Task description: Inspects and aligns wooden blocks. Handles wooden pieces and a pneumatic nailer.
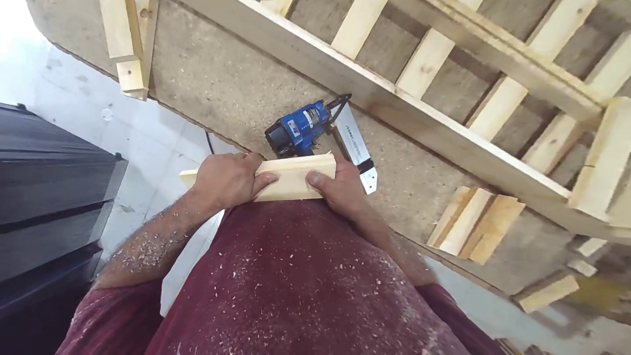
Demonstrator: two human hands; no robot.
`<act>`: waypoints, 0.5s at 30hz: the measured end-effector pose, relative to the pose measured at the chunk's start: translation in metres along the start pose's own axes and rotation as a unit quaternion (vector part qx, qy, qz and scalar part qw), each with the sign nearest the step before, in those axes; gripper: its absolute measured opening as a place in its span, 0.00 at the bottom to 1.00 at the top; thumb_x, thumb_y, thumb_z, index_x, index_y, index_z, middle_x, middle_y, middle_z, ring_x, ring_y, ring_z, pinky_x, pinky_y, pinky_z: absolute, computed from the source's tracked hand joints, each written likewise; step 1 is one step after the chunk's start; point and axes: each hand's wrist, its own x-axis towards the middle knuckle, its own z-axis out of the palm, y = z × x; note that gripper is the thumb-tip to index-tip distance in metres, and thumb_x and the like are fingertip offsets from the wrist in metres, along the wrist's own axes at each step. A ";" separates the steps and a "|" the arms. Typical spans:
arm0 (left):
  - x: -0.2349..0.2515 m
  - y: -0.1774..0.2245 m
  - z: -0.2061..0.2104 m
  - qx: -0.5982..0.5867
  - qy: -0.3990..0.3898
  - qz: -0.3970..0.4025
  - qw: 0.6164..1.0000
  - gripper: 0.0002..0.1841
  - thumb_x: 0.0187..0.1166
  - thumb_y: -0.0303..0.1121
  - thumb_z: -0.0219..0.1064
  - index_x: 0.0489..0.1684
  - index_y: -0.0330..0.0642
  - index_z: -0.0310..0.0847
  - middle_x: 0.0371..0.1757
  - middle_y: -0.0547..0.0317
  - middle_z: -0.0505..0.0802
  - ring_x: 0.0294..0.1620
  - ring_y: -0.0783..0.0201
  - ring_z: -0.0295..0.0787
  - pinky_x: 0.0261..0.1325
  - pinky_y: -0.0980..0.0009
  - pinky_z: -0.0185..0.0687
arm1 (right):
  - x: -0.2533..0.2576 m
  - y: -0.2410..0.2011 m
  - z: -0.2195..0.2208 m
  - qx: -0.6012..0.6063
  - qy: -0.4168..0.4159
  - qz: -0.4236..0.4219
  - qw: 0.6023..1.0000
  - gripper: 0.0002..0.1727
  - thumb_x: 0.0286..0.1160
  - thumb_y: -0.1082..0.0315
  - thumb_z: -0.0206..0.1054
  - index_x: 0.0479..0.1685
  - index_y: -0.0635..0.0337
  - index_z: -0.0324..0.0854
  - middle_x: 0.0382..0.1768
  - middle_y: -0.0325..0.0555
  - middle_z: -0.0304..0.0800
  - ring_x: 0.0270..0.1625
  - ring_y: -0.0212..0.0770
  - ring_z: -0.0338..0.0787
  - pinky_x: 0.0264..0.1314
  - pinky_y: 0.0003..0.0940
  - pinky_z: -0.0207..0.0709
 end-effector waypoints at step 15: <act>0.036 -0.031 0.008 -0.138 -0.165 -0.027 0.976 0.43 0.83 0.72 0.30 0.45 0.49 0.87 0.31 0.54 0.91 0.36 0.48 0.93 0.36 0.40 0.85 | 0.062 -0.028 -0.054 -0.437 -0.228 -0.184 0.851 0.46 0.47 0.41 0.84 0.68 0.58 0.76 0.67 0.53 0.81 0.72 0.52 0.81 0.72 0.50 0.79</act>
